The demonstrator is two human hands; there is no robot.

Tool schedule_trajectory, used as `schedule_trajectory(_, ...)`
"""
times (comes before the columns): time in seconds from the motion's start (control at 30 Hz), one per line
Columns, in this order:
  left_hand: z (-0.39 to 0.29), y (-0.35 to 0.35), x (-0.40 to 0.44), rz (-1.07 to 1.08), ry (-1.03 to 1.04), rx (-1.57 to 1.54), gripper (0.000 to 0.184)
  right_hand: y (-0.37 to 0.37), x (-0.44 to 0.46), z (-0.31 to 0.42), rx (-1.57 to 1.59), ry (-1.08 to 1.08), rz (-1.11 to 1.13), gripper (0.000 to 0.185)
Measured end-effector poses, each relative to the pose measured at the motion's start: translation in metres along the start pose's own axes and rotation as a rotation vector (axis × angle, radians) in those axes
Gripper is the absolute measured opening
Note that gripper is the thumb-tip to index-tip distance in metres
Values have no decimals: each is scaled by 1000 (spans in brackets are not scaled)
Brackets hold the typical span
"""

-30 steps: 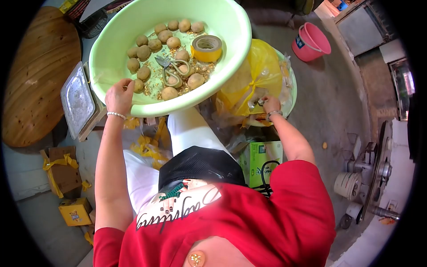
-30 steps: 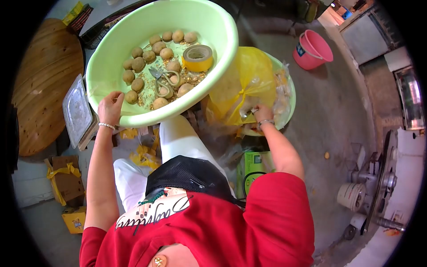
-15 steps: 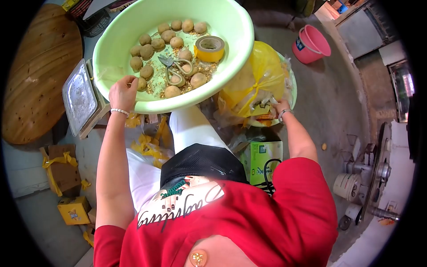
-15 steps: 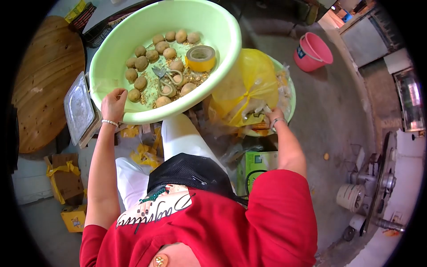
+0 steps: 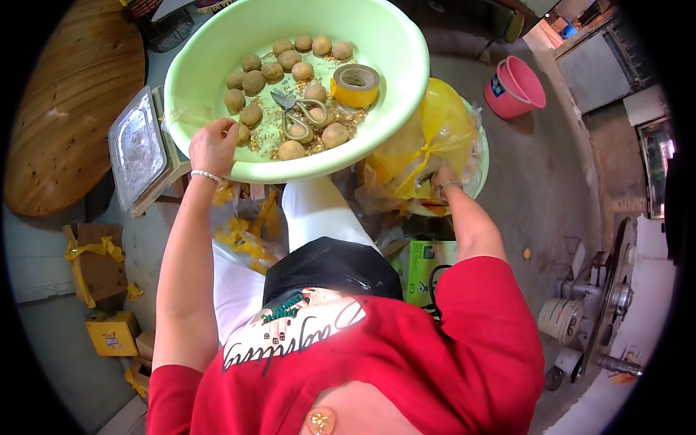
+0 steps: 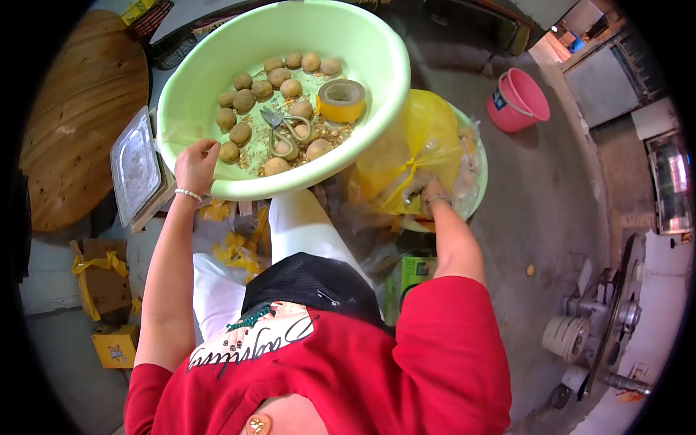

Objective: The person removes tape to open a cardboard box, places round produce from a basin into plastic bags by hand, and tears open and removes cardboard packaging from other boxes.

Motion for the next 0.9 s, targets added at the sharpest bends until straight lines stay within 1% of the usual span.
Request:
schedule_trajectory(0.03, -2, -1, -1, 5, -3, 2, 23, -1, -12, 9, 49, -32, 160, 23)
schedule_trajectory(0.07, -3, -2, 0, 8, -5, 1, 23, -28, -33, 34, 98, -64, 316, 20)
schedule_trajectory(0.1, -4, -2, 0, 2, 3, -2, 23, -40, -51, 52, 148, -96, 468, 18)
schedule_trajectory(0.17, -4, -2, 0, -10, 17, -9, 22, -44, -69, 56, 265, -119, 472, 11)
schedule_trajectory(0.23, -1, -1, 1, -19, 12, -46, 23, -60, -75, 64, 398, -144, 445, 12)
schedule_trajectory(0.3, 0, -1, 0, -20, -1, -104, 22, -93, -74, 67, 545, -172, 393, 13)
schedule_trajectory(0.37, 0, -4, 1, -18, -19, -188, 21, -122, -70, 71, 900, -91, 478, 12)
schedule_trajectory(0.4, 4, -1, 3, -39, -39, -318, 20, -140, -69, 76, 1077, -53, 519, 12)
schedule_trajectory(0.47, 19, 6, 4, -85, -82, -574, 18, -192, -77, 104, 1331, -116, 511, 13)
schedule_trajectory(0.5, 6, -6, 0, -96, -30, -589, 20, -220, -82, 121, 1459, -151, 510, 14)
schedule_trajectory(0.53, -18, -20, -9, -109, 24, -602, 25, -245, -92, 142, 1531, -227, 540, 16)
schedule_trajectory(0.57, -46, -23, -23, -24, 118, -672, 40, -270, -106, 164, 1601, -303, 575, 17)
schedule_trajectory(0.6, -86, -36, -39, 17, 319, -633, 57, -289, -119, 185, 1666, -380, 617, 19)
schedule_trajectory(0.63, -112, -36, -56, 94, 381, -739, 73, -301, -131, 208, 1675, -462, 673, 20)
schedule_trajectory(0.7, -161, -48, -88, 167, 581, -830, 86, -316, -155, 251, 1689, -630, 787, 23)
schedule_trajectory(0.73, -174, -50, -97, 124, 572, -854, 76, -315, -166, 269, 1677, -669, 872, 24)
schedule_trajectory(0.77, -181, -53, -102, 83, 565, -878, 66, -314, -173, 285, 1679, -645, 891, 25)
schedule_trajectory(0.83, -164, -7, -110, 567, 207, -852, 35, -311, -187, 312, 1683, -590, 924, 26)
schedule_trajectory(0.87, -149, -1, -107, 464, 72, -1142, 14, -312, -180, 318, 1751, -519, 798, 30)
schedule_trajectory(0.9, -134, 7, -107, 573, -92, -1211, 18, -318, -177, 326, 1826, -400, 750, 30)
Point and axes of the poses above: each hand's wrist, its own x-axis towards the middle knuckle, its own y-axis out of the palm, z = x × y, the point moved 9 cm from there along x, towards the middle knuckle, and after that the axes turned 13 degrees about -z, right-handed, at the moved point
